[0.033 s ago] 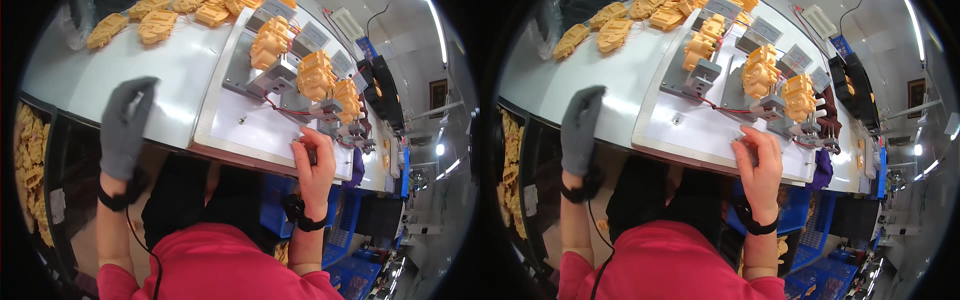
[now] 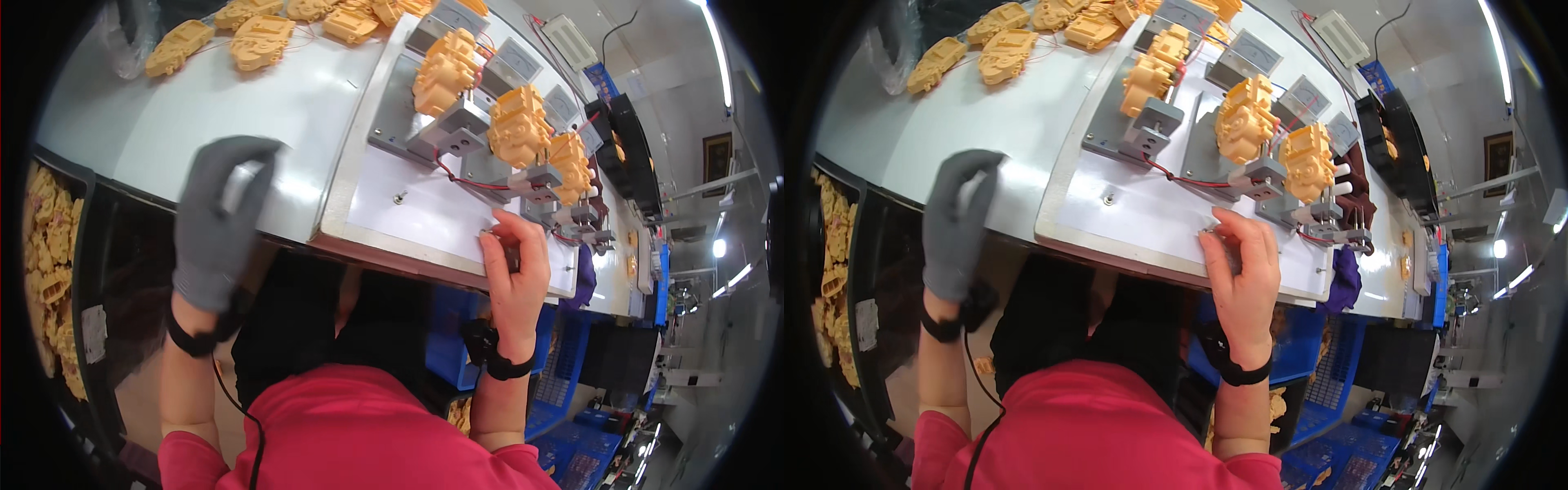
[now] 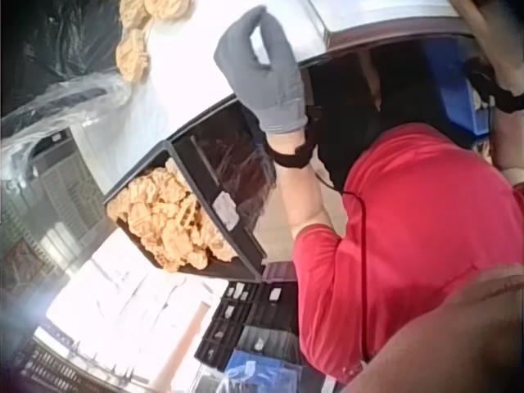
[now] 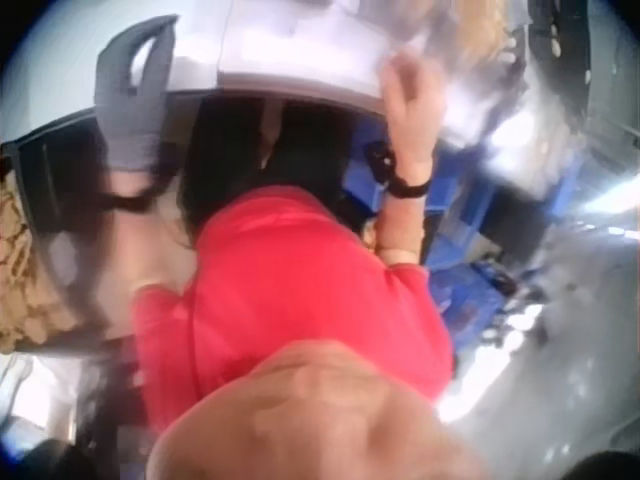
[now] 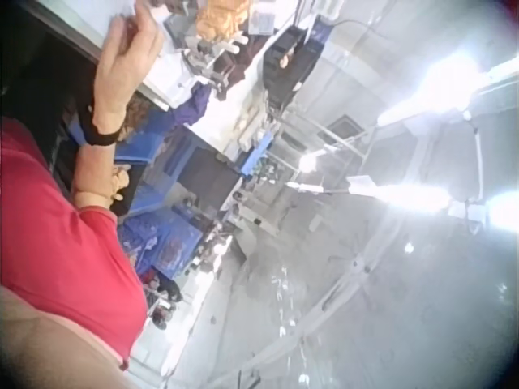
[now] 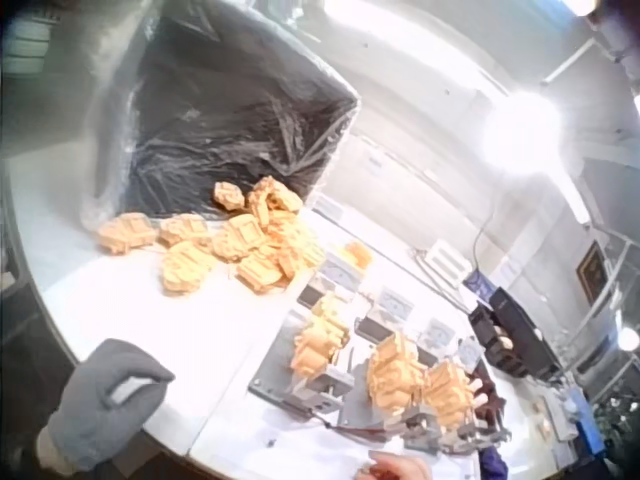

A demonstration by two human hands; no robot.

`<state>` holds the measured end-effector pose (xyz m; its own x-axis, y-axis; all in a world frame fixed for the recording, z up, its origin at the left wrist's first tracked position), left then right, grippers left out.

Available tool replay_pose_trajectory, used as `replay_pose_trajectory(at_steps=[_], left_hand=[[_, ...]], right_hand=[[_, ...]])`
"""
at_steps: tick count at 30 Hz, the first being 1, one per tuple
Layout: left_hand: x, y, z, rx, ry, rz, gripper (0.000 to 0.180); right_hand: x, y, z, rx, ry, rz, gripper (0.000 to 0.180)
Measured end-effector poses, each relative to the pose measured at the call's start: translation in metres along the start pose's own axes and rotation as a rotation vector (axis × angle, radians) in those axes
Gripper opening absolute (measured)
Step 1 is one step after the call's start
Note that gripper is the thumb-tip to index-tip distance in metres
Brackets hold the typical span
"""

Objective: The person places yellow plastic components onto a white testing board with metal fixtures. They use a purple cloth to wipe the board surface and then continue placing components into the slots. The person handles the components one at a time, picking them from a nearby bin and positioning them on the board.

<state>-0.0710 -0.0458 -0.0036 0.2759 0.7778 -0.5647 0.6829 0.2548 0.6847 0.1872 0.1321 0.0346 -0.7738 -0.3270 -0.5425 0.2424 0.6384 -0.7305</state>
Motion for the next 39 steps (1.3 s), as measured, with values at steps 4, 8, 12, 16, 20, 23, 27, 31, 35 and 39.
replay_pose_trajectory(at_steps=[4, 8, 12, 16, 20, 23, 27, 31, 35, 39], left_hand=[[0.007, 0.071, 0.0, 0.284, -0.053, -0.147, 0.021], [0.034, 0.08, -0.005, 0.266, -0.099, -0.193, 0.016], [0.048, 0.076, 0.0, 0.245, -0.062, -0.119, 0.012], [0.048, 0.075, -0.001, 0.246, -0.079, -0.094, 0.011], [0.047, 0.073, -0.001, 0.253, -0.095, -0.071, 0.012], [0.046, 0.074, -0.001, 0.263, -0.093, -0.081, 0.013], [0.046, 0.075, 0.0, 0.271, -0.093, -0.096, 0.013], [0.045, 0.075, -0.001, 0.273, -0.11, -0.094, 0.012], [0.045, 0.077, 0.0, 0.266, -0.12, -0.101, 0.013], [0.048, 0.078, -0.001, 0.267, -0.106, -0.101, 0.014]], right_hand=[[-0.002, -0.003, 0.001, 0.002, 0.006, 0.05, 0.025], [-0.002, -0.005, 0.001, -0.03, 0.005, 0.051, 0.022], [0.0, -0.007, 0.001, -0.029, -0.003, 0.066, 0.022], [0.0, -0.006, 0.001, -0.019, -0.004, 0.038, 0.022], [-0.001, -0.003, 0.001, -0.023, -0.003, 0.035, 0.022], [-0.001, -0.005, 0.0, -0.04, -0.006, 0.038, 0.022], [-0.002, -0.003, 0.001, -0.023, -0.004, 0.022, 0.023], [-0.002, -0.003, 0.001, -0.03, -0.008, 0.011, 0.024], [-0.003, -0.002, 0.002, -0.033, -0.009, 0.004, 0.024], [-0.004, -0.002, 0.001, -0.025, -0.016, 0.011, 0.025]])
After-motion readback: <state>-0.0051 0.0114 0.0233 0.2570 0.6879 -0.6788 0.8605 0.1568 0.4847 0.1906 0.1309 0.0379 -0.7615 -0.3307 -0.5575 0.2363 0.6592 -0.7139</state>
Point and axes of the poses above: each hand's wrist, its own z-axis away from the middle knuckle, its own x-axis out of the palm, y = z × x, the point moved 5 cm from there along -z, towards the middle knuckle, and after that the axes turned 15 degrees about -z, right-handed, at the moved point
